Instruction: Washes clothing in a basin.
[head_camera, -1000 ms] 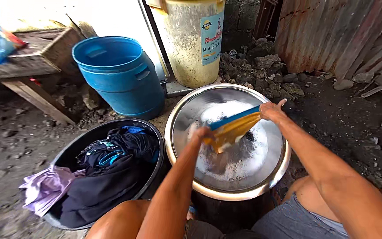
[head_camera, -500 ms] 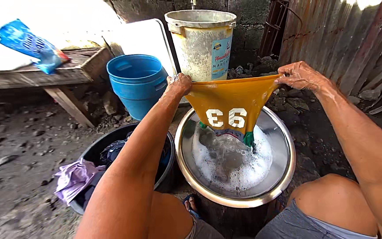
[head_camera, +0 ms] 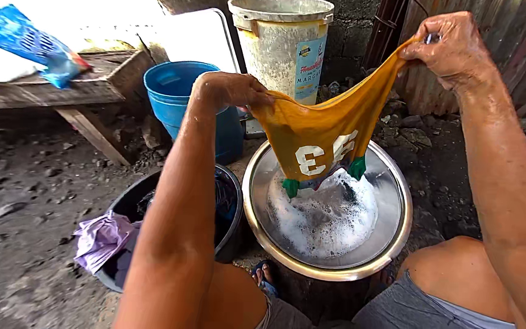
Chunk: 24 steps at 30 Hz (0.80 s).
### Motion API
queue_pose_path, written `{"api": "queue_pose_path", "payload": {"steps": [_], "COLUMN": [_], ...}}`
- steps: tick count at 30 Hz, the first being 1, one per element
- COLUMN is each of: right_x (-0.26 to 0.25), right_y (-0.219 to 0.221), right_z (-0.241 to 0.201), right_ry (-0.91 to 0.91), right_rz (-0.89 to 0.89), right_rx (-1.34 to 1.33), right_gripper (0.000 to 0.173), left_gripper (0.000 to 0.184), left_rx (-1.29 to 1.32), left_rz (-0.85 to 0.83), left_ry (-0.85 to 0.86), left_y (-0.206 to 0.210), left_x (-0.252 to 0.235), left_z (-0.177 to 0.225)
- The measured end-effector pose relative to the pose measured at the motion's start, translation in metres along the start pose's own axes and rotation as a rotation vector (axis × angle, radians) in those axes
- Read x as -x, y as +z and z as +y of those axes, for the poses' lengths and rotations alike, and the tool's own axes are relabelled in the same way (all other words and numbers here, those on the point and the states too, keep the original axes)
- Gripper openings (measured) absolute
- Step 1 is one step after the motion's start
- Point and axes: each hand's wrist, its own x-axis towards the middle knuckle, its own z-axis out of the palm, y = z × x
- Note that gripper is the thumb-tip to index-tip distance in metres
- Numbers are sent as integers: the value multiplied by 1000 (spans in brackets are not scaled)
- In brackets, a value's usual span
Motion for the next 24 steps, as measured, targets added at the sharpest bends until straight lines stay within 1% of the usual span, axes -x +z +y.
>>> {"api": "queue_pose_path", "payload": {"steps": [2, 3, 4, 5, 6, 7, 8, 9, 11, 12, 13, 15, 17, 18, 21, 22, 24], "right_x": [-13, -16, -15, -8, 5, 25, 55, 93, 178, 217, 248, 293, 311, 311, 292, 283, 266], "right_y": [26, 44, 65, 87, 109, 133, 158, 184, 237, 260, 282, 316, 335, 338, 327, 320, 305], "right_z": [2, 6, 11, 19, 30, 46, 67, 89, 135, 148, 153, 151, 146, 143, 137, 138, 146], "right_ry": [-14, -19, -22, -12, 18, 65, 146, 270, 580, 695, 766, 839, 828, 799, 757, 764, 810], "right_rz": [107, 129, 95, 21, -63, -134, -185, -227, -329, -376, -420, -519, -538, -521, -415, -347, -160], "right_rx": [-127, -220, -304, -338, -318, -272, -219, -185, -218, -257, -298, -325, -260, -205, -37, -25, -125], "right_gripper": [13, 15, 22, 32, 39, 40, 38, 37, 52, 58, 62, 75, 79, 76, 44, 42, 45], "left_gripper": [24, 26, 28, 28, 28, 29, 30, 32, 35, 35, 34, 27, 22, 24, 39, 40, 44], "left_rx": [355, 527, 699, 831, 908, 957, 984, 988, 994, 997, 1031, 1179, 1268, 1275, 1277, 1292, 1273], "left_rz": [5, 17, 38, 75, 118, 139, 138, 135, 120, 121, 116, 77, 19, -12, -78, -97, -83], "left_ry": [202, 315, 396, 423, 390, 317, 234, 155, 32, -2, -5, 62, 172, 230, 330, 355, 358], "left_y": [25, 46, 73, 103, 133, 162, 190, 215, 250, 259, 263, 260, 248, 240, 219, 212, 202], "left_x": [-8, -16, -24, -32, -38, -42, -44, -47, -59, -62, -68, -72, -68, -65, -56, -55, -53], "left_z": [-11, -15, -17, -17, -18, -21, -24, -28, -30, -29, -29, -26, -19, -16, -12, -13, -21]}}
